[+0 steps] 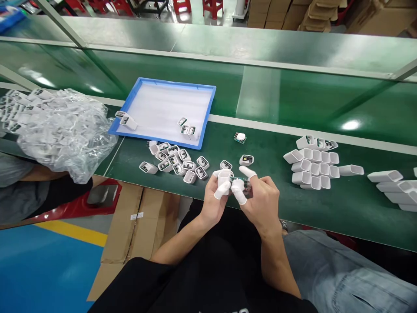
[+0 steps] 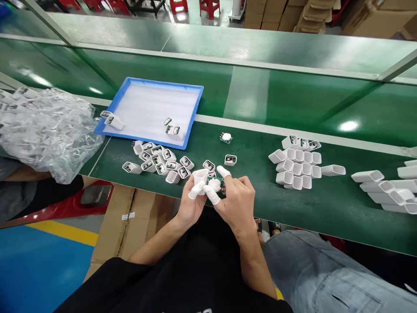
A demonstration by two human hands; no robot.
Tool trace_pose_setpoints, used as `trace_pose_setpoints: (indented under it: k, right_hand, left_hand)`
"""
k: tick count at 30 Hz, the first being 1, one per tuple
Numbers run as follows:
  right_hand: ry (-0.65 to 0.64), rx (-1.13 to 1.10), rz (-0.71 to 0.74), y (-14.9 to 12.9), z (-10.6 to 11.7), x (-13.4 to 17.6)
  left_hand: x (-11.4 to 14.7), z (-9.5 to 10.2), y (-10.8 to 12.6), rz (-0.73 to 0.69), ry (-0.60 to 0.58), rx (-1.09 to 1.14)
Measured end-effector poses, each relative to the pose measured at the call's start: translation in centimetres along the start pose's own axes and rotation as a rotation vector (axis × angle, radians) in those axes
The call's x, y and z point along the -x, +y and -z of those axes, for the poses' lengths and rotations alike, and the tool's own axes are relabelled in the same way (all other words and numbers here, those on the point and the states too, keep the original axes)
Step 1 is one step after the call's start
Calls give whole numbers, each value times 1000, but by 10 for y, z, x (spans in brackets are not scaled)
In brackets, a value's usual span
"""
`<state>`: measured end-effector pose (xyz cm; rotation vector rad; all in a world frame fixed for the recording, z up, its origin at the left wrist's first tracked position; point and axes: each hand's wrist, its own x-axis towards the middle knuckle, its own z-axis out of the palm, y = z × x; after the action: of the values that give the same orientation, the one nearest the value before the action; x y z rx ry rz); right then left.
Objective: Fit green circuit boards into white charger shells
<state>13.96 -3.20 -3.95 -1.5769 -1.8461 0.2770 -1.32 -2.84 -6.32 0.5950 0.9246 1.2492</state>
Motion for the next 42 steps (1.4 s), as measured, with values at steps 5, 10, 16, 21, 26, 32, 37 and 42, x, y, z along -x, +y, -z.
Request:
trace_pose_setpoints:
  k: [5, 10, 16, 21, 26, 32, 37, 42]
  right_hand:
    - [-158, -3, 147, 6, 17, 6]
    - [-158, -11, 138, 7, 21, 14]
    - [-64, -132, 135, 9, 18, 24]
    - [94, -543, -40, 22, 11, 28]
    - [233, -875, -9, 22, 12, 24]
    - [124, -940, 75, 7, 13, 22]
    - [95, -934, 141, 5, 9, 22]
    - [64, -913, 147, 5, 7, 24]
  left_hand:
    - [-2, 17, 4, 0, -44, -36]
    - [1, 28, 7, -119, -207, -159]
    - [9, 27, 16, -104, -301, -178]
    - [5, 40, 19, -266, -380, -328]
    - [-3, 52, 19, -443, -454, -578]
    - [-6, 51, 18, -559, -509, -565]
    - [-6, 50, 21, -619, -511, -591]
    - [-7, 49, 21, -639, -506, -601]
